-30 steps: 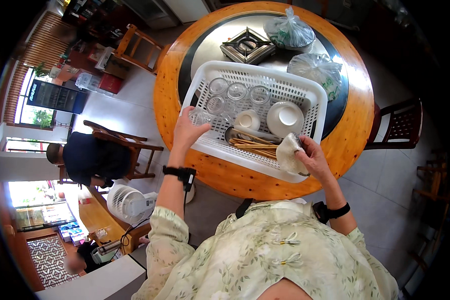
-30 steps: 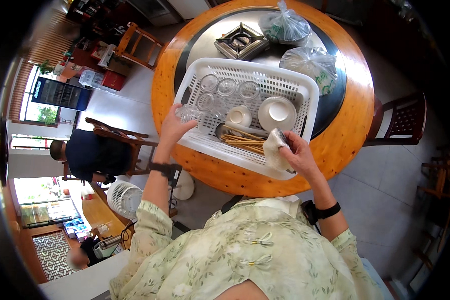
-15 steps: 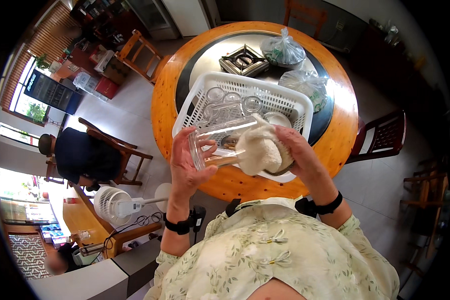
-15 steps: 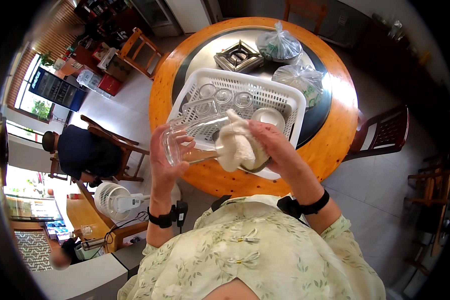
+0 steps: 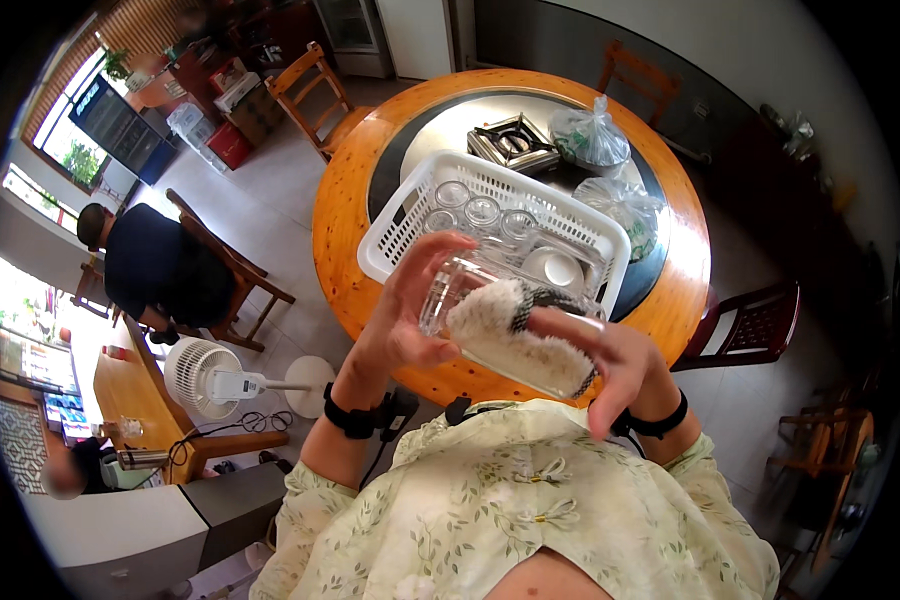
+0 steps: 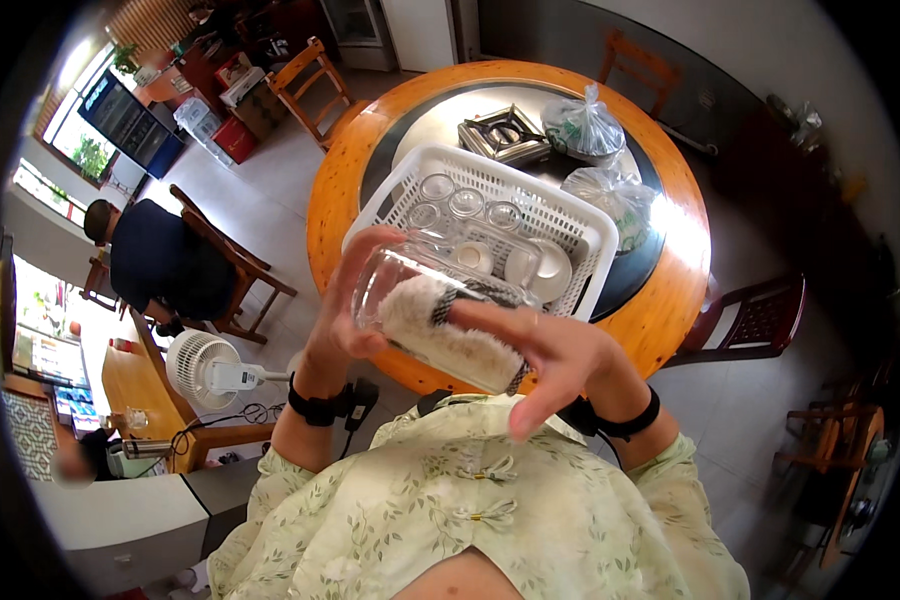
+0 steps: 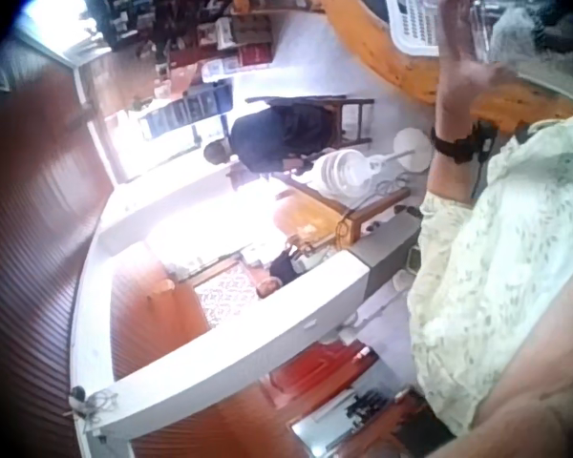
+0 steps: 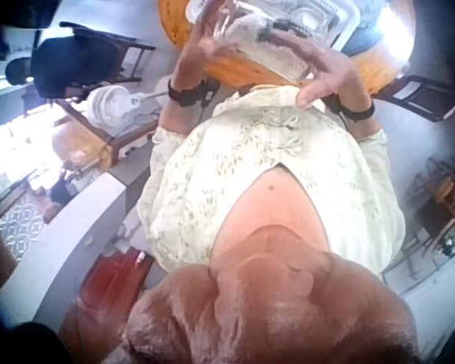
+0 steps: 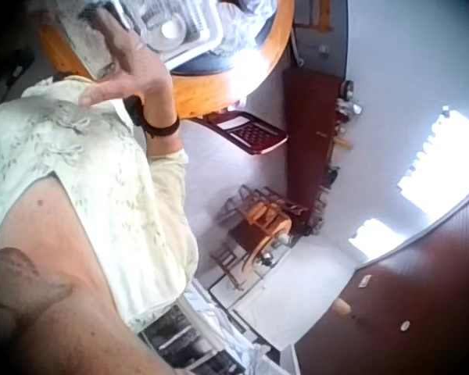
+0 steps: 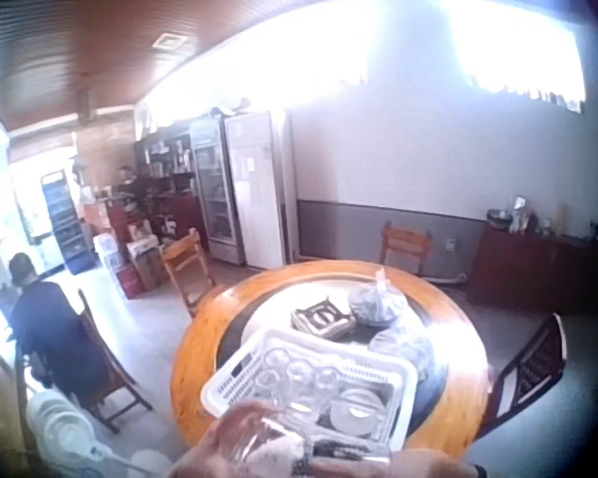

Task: The person wipes glasses and a bowl with a cloth and places them into a sterilization cabinet.

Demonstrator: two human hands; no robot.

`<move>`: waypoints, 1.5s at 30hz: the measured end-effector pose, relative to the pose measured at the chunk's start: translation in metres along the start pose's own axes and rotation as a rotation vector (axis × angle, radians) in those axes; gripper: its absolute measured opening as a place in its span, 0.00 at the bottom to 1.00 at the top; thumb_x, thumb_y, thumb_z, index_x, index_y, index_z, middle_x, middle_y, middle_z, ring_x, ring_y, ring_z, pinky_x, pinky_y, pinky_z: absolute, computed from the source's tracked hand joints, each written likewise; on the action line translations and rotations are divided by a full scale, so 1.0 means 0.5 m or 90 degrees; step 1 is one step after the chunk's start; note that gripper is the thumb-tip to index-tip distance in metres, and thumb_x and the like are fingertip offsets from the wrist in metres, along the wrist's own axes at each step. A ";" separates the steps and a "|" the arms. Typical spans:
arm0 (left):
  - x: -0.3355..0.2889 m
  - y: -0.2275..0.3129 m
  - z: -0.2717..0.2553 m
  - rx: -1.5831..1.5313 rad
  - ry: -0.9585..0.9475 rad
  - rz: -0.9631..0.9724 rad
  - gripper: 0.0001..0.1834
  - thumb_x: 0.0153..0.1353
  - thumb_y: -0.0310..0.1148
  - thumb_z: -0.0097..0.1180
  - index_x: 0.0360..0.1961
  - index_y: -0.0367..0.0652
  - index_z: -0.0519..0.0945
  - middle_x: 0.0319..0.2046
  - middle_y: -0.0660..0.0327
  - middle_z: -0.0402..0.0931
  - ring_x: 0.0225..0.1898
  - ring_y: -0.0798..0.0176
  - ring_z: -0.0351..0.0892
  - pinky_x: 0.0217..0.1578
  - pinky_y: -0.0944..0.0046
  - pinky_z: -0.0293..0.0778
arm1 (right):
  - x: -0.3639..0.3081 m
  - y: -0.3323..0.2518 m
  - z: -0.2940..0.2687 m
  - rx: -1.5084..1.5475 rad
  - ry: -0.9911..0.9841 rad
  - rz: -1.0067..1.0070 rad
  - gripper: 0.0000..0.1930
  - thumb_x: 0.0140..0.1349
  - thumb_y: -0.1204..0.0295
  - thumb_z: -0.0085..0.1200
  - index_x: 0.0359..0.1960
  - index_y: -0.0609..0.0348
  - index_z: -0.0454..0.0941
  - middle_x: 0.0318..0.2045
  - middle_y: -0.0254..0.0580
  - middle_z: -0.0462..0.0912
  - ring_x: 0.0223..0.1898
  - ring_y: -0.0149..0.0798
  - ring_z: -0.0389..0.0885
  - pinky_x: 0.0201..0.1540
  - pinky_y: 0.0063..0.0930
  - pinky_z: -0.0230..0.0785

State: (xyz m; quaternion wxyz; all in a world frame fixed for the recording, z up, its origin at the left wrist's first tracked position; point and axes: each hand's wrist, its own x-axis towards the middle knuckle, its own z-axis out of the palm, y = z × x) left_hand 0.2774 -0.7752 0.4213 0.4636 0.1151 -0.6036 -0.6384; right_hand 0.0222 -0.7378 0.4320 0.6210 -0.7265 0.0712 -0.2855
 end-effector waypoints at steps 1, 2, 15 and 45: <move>0.001 0.003 0.015 -0.027 0.015 -0.012 0.48 0.38 0.39 0.75 0.61 0.44 0.61 0.54 0.58 0.63 0.54 0.61 0.70 0.54 0.62 0.68 | 0.011 -0.017 0.003 -0.110 -0.038 0.009 0.56 0.42 0.50 0.72 0.64 0.75 0.52 0.63 0.59 0.59 0.64 0.45 0.62 0.63 0.30 0.55; 0.005 0.003 0.020 -0.026 0.008 -0.021 0.49 0.38 0.39 0.75 0.61 0.43 0.62 0.54 0.58 0.64 0.54 0.62 0.69 0.55 0.62 0.67 | 0.008 -0.026 0.012 -0.209 -0.050 0.067 0.55 0.44 0.49 0.71 0.64 0.75 0.53 0.62 0.62 0.60 0.63 0.48 0.62 0.63 0.31 0.56; 0.051 -0.001 0.009 0.132 -0.033 -0.024 0.55 0.44 0.65 0.65 0.67 0.45 0.58 0.59 0.55 0.63 0.62 0.58 0.61 0.59 0.58 0.63 | -0.004 0.003 0.030 0.231 0.284 -0.028 0.55 0.47 0.43 0.64 0.67 0.65 0.49 0.63 0.53 0.62 0.63 0.47 0.65 0.63 0.35 0.59; 0.040 -0.035 0.069 -0.238 0.052 0.049 0.63 0.39 0.41 0.76 0.70 0.44 0.45 0.58 0.55 0.68 0.58 0.60 0.69 0.59 0.58 0.66 | 0.058 0.049 0.060 0.709 0.191 -0.338 0.66 0.37 0.23 0.48 0.69 0.64 0.46 0.68 0.50 0.54 0.67 0.42 0.58 0.68 0.40 0.53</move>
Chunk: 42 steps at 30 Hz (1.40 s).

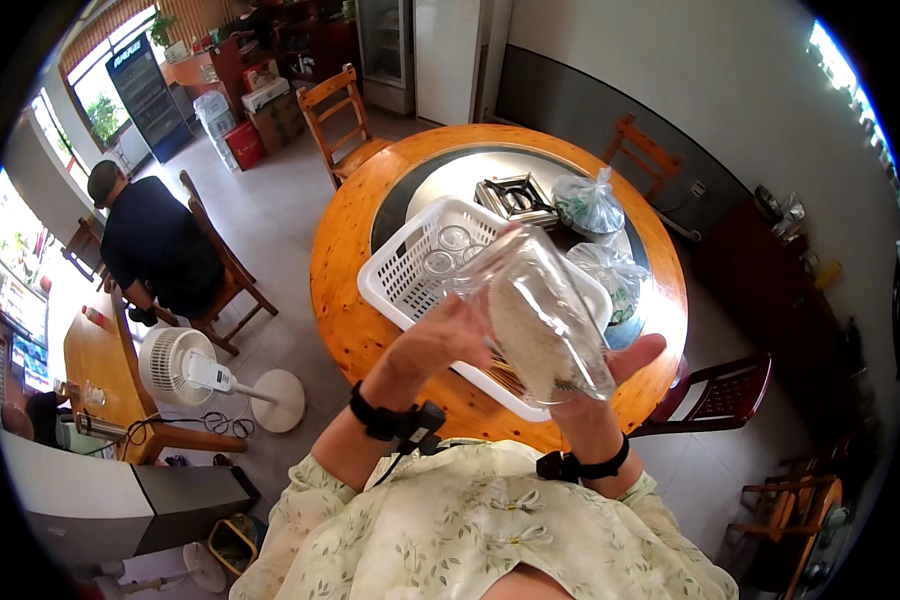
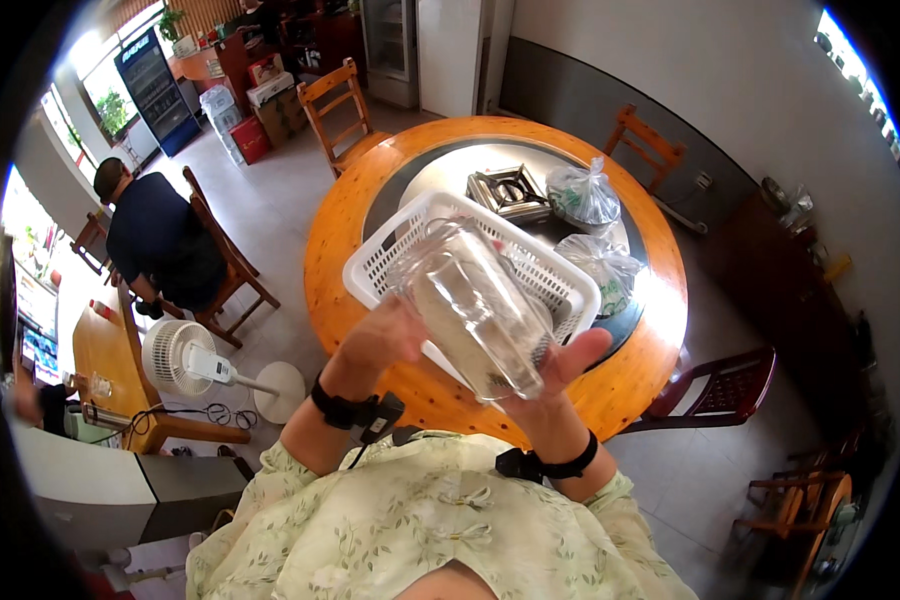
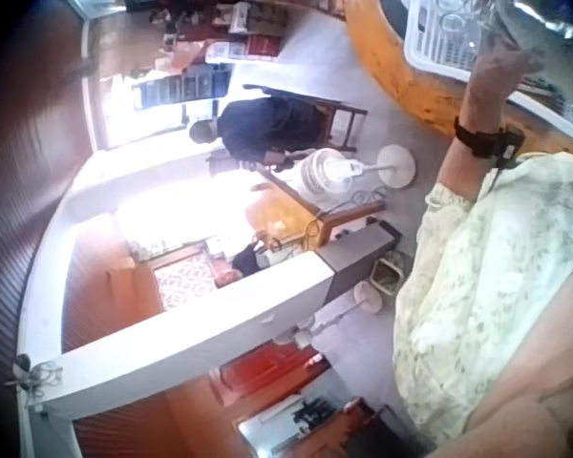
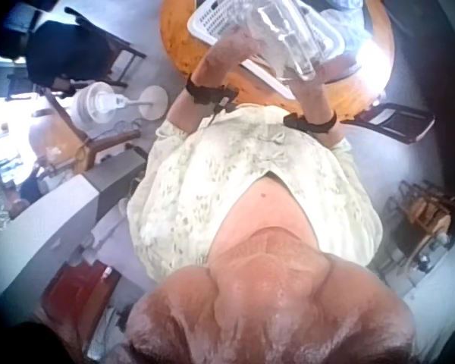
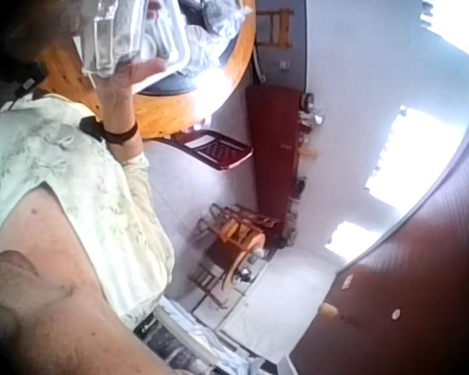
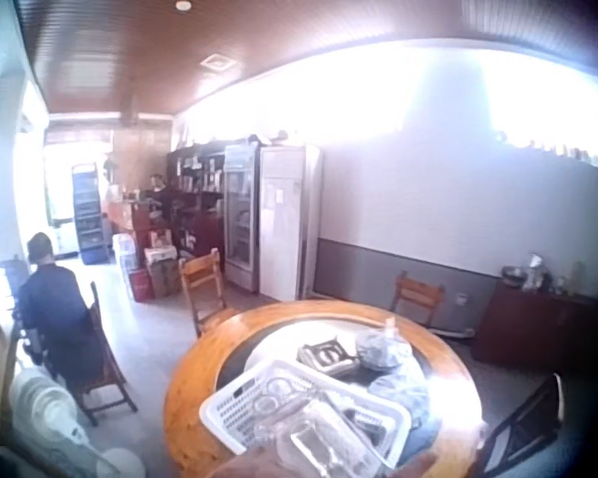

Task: The person wipes glasses and a bowl with a cloth and places them into a sterilization cabinet.

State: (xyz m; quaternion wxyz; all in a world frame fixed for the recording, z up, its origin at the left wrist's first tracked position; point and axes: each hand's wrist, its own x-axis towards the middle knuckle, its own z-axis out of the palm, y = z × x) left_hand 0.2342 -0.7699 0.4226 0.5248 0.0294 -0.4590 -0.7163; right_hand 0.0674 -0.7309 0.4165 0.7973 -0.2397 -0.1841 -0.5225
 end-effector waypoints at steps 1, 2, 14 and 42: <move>-0.010 -0.019 -0.002 -0.004 0.005 -0.014 0.60 0.39 0.38 0.76 0.69 0.42 0.49 0.57 0.55 0.68 0.58 0.61 0.69 0.58 0.60 0.66 | -0.010 0.005 -0.015 -0.076 0.033 -0.022 0.66 0.37 0.23 0.48 0.69 0.64 0.46 0.68 0.50 0.54 0.67 0.43 0.57 0.68 0.40 0.52; -0.014 -0.025 -0.002 -0.050 0.017 -0.058 0.57 0.40 0.36 0.75 0.68 0.40 0.52 0.56 0.56 0.69 0.57 0.61 0.69 0.57 0.61 0.67 | -0.013 0.012 -0.034 -0.154 0.059 -0.042 0.67 0.36 0.22 0.48 0.69 0.64 0.45 0.68 0.51 0.54 0.68 0.43 0.56 0.68 0.41 0.51; 0.021 0.030 0.055 0.149 0.038 -0.079 0.38 0.52 0.47 0.68 0.56 0.37 0.65 0.50 0.58 0.73 0.50 0.67 0.73 0.49 0.65 0.72 | 0.036 -0.065 0.001 -1.374 -0.278 0.052 0.61 0.36 0.50 0.75 0.66 0.70 0.50 0.59 0.58 0.67 0.62 0.50 0.65 0.64 0.37 0.53; -0.021 -0.026 0.015 0.114 0.247 0.051 0.52 0.42 0.45 0.75 0.62 0.33 0.58 0.51 0.57 0.66 0.53 0.65 0.68 0.55 0.65 0.65 | 0.064 -0.033 0.101 -1.355 -0.142 0.298 0.43 0.47 0.47 0.66 0.62 0.55 0.63 0.59 0.50 0.67 0.63 0.51 0.61 0.64 0.37 0.53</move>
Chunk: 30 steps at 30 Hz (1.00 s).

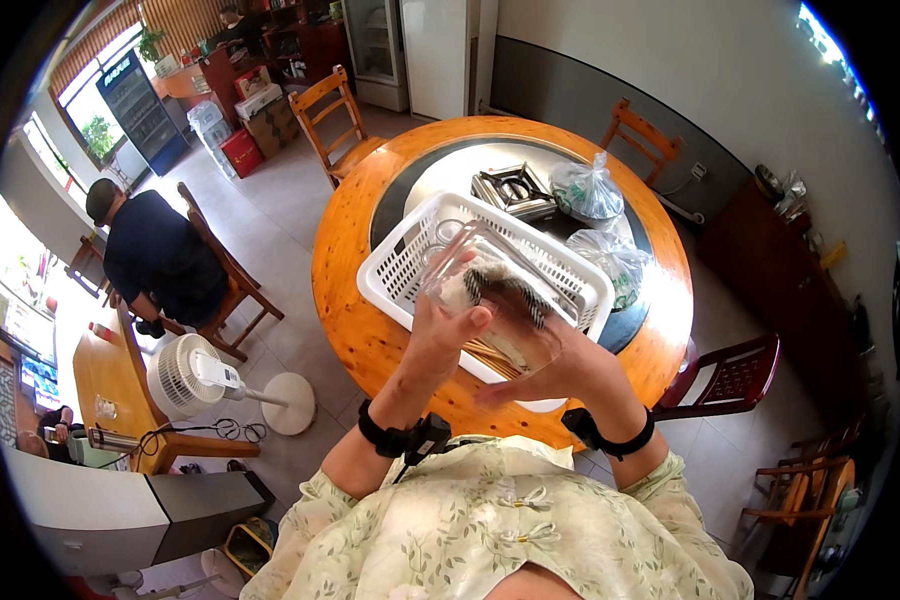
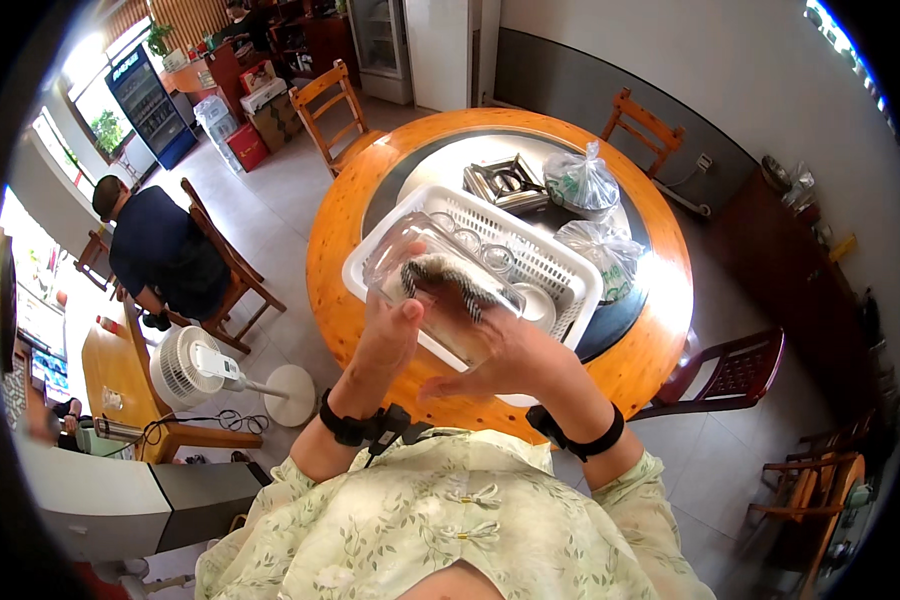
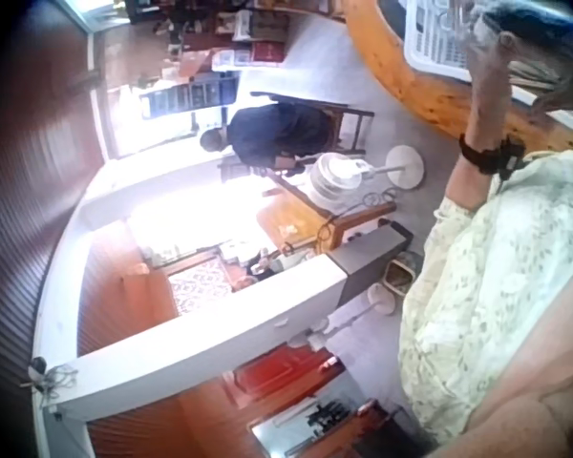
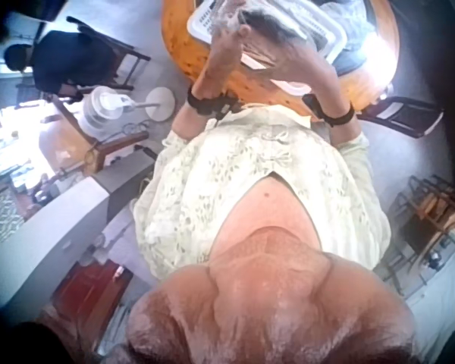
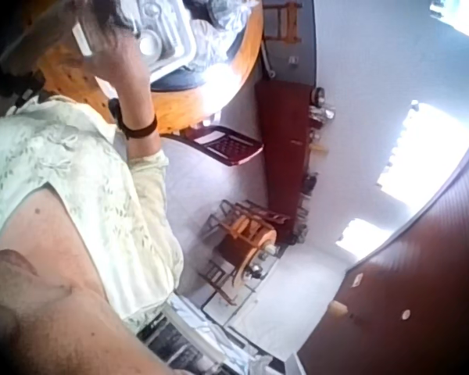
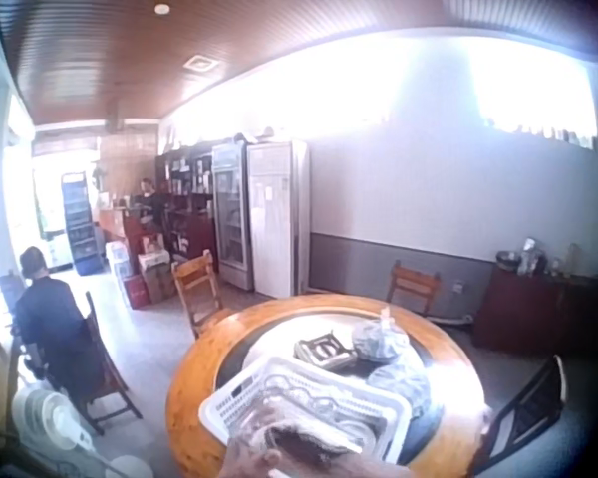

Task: The person wipes glasses and a bowl with a cloth and places them into a sterilization cabinet.

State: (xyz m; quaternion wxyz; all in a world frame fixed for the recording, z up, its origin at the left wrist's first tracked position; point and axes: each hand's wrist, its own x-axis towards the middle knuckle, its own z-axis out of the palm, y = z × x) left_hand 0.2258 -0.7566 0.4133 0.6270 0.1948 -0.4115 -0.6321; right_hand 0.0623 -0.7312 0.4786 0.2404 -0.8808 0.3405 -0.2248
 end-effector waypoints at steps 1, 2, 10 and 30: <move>0.000 0.001 0.002 -0.015 0.022 0.004 0.51 0.42 0.45 0.75 0.61 0.33 0.58 0.50 0.57 0.67 0.53 0.65 0.68 0.54 0.65 0.66 | -0.002 0.009 0.006 -0.057 0.022 -0.023 0.41 0.49 0.49 0.65 0.62 0.54 0.64 0.59 0.51 0.68 0.61 0.52 0.63 0.64 0.37 0.54; 0.005 0.000 0.005 -0.013 0.027 0.050 0.49 0.44 0.45 0.74 0.60 0.33 0.59 0.48 0.57 0.69 0.52 0.65 0.70 0.52 0.65 0.70 | -0.010 0.026 0.020 -0.116 0.044 -0.042 0.38 0.50 0.51 0.65 0.61 0.54 0.65 0.58 0.51 0.68 0.60 0.52 0.64 0.63 0.38 0.55; 0.013 0.026 -0.055 -0.043 0.080 0.039 0.43 0.50 0.47 0.70 0.60 0.39 0.59 0.44 0.56 0.73 0.48 0.63 0.72 0.53 0.57 0.71 | -0.103 0.185 0.156 0.614 0.453 0.151 0.18 0.58 0.81 0.57 0.51 0.59 0.73 0.44 0.37 0.79 0.45 0.30 0.77 0.47 0.30 0.74; -0.048 0.045 -0.012 0.173 -0.086 0.075 0.52 0.39 0.44 0.77 0.60 0.41 0.56 0.54 0.58 0.65 0.57 0.63 0.64 0.59 0.61 0.60 | -0.038 0.108 0.052 0.536 0.209 0.016 0.37 0.54 0.65 0.61 0.65 0.63 0.61 0.66 0.49 0.59 0.68 0.46 0.56 0.67 0.36 0.46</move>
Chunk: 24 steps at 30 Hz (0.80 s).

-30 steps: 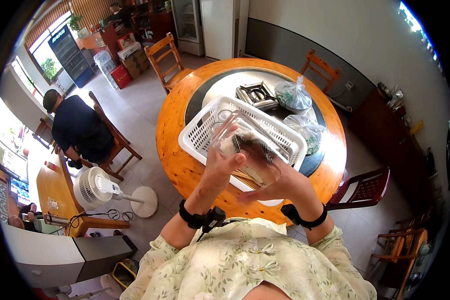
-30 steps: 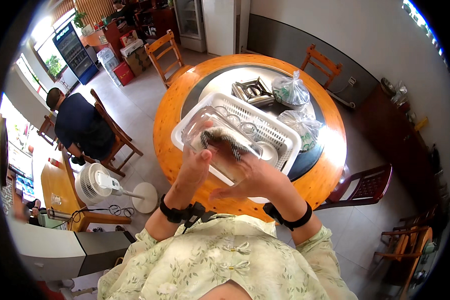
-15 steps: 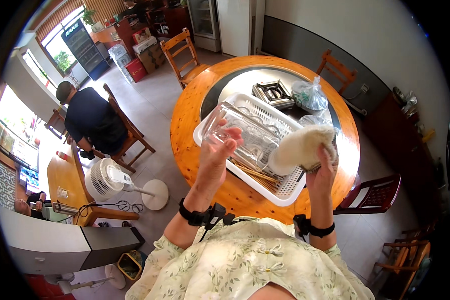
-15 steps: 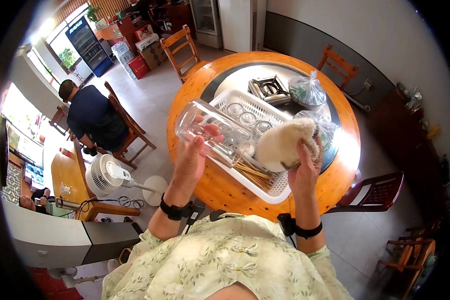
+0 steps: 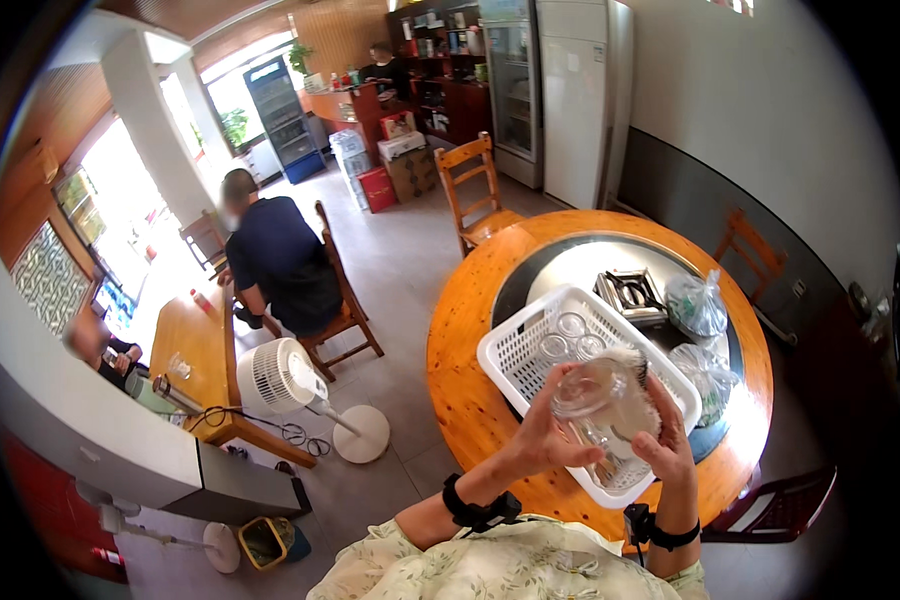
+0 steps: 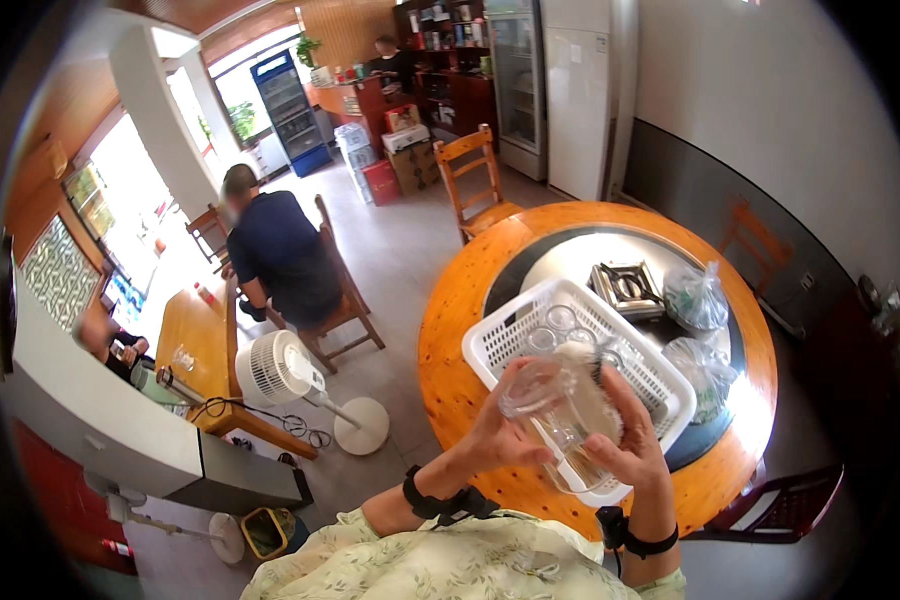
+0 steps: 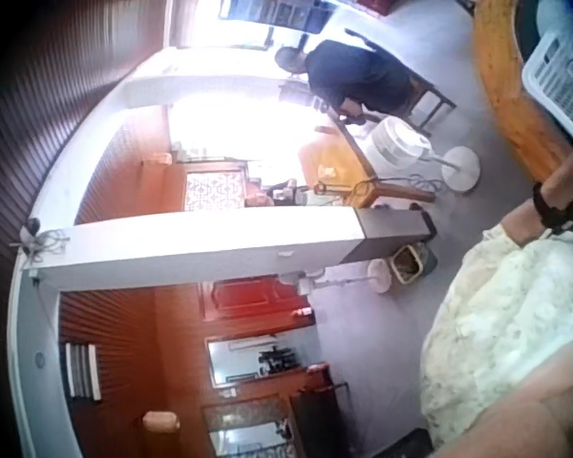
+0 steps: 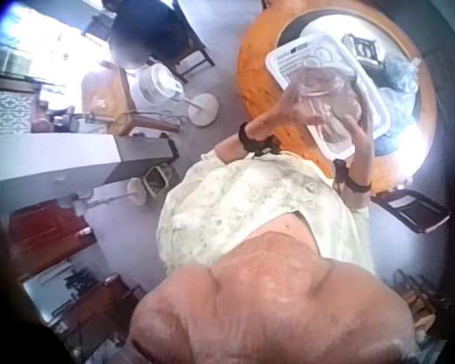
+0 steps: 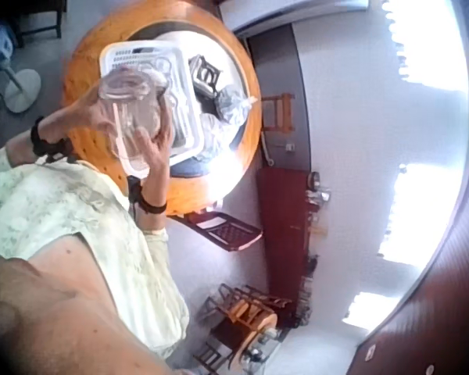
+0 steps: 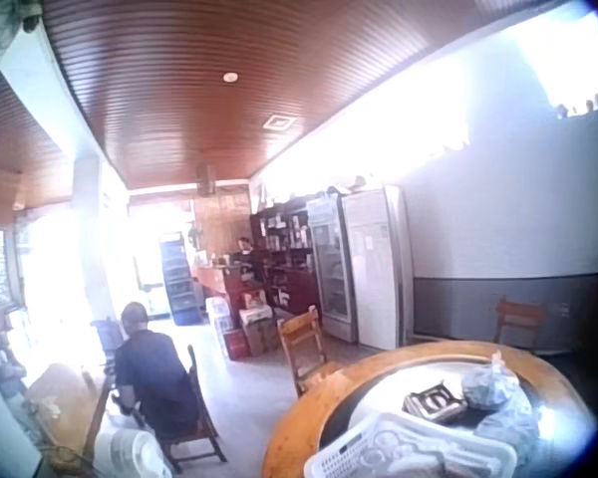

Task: The person wipes glasses and a bowl with a cloth and places them into a sterilization cabinet.

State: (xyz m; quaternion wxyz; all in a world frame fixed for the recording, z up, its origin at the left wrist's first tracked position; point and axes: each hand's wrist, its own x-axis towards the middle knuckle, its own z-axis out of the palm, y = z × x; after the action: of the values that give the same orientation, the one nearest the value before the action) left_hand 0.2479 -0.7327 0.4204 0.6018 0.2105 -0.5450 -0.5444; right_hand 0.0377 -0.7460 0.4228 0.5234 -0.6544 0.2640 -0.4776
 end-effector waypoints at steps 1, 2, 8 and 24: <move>-0.001 0.004 0.000 0.043 -0.009 0.023 0.52 0.39 0.44 0.77 0.60 0.41 0.56 0.54 0.58 0.65 0.57 0.63 0.64 0.59 0.62 0.60 | -0.009 0.033 -0.014 0.041 0.023 0.022 0.39 0.53 0.65 0.63 0.66 0.62 0.60 0.66 0.48 0.58 0.67 0.45 0.56 0.67 0.36 0.47; -0.002 0.006 0.000 0.090 -0.012 0.044 0.52 0.39 0.45 0.77 0.60 0.40 0.57 0.54 0.58 0.65 0.57 0.63 0.64 0.59 0.62 0.60 | -0.021 0.059 -0.017 0.140 0.046 0.023 0.40 0.53 0.64 0.63 0.66 0.61 0.58 0.66 0.47 0.59 0.67 0.45 0.58 0.67 0.37 0.50; -0.005 -0.014 -0.004 -0.101 0.067 0.050 0.50 0.43 0.44 0.75 0.61 0.40 0.56 0.53 0.58 0.65 0.56 0.65 0.64 0.57 0.64 0.63 | -0.044 0.109 0.027 0.431 0.088 0.081 0.40 0.57 0.51 0.57 0.66 0.59 0.54 0.63 0.47 0.62 0.62 0.48 0.65 0.61 0.45 0.63; -0.034 -0.045 -0.029 0.534 0.066 0.324 0.40 0.42 0.41 0.73 0.54 0.46 0.63 0.56 0.54 0.66 0.68 0.45 0.51 0.68 0.41 0.42 | -0.002 0.037 0.148 0.567 0.312 0.359 0.33 0.62 0.41 0.43 0.58 0.55 0.67 0.50 0.40 0.77 0.48 0.39 0.78 0.46 0.37 0.76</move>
State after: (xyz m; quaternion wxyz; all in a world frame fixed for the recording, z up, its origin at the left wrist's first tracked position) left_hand 0.2546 -0.7298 0.3895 0.6052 0.3214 -0.7211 -0.1022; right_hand 0.1067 -0.7190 0.4054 0.7788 -0.1457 0.3154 -0.5223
